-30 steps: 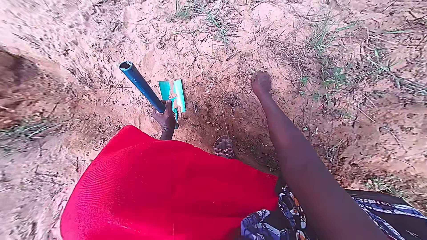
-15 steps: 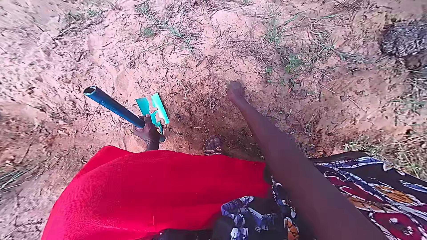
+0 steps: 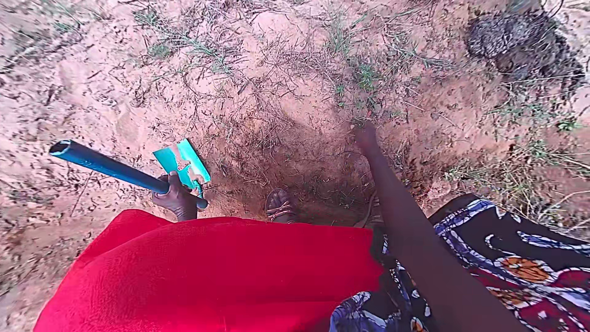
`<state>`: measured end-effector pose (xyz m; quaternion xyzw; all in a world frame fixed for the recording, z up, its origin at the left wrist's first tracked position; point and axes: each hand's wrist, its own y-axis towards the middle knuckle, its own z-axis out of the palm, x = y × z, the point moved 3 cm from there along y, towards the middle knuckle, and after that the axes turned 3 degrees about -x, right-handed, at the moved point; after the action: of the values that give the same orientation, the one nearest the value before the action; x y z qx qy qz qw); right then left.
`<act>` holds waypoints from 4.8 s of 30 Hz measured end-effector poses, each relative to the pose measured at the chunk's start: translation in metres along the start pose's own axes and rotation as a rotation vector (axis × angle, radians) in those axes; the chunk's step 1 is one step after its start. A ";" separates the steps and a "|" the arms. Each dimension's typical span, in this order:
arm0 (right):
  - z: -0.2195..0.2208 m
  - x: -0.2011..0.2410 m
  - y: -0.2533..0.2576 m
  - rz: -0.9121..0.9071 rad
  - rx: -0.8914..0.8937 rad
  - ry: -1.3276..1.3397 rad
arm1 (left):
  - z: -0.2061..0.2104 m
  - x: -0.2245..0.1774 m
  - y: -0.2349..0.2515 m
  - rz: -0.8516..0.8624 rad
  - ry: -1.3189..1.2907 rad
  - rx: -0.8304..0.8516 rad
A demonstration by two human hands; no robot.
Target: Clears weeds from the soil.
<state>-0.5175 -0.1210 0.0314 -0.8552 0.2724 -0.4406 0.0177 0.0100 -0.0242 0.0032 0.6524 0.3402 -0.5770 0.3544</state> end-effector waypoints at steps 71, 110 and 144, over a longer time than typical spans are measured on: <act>0.007 -0.002 -0.002 -0.008 -0.106 0.359 | -0.002 0.006 0.004 0.042 -0.021 0.004; -0.011 0.029 0.082 -0.091 -0.124 -0.421 | -0.003 0.002 0.001 0.029 0.004 0.008; -0.038 -0.065 0.012 0.288 -0.655 0.407 | -0.003 0.001 0.003 0.039 0.024 0.029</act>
<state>-0.5820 -0.0922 0.0029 -0.6640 0.5130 -0.4838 -0.2485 0.0141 -0.0227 0.0026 0.6709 0.3230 -0.5670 0.3521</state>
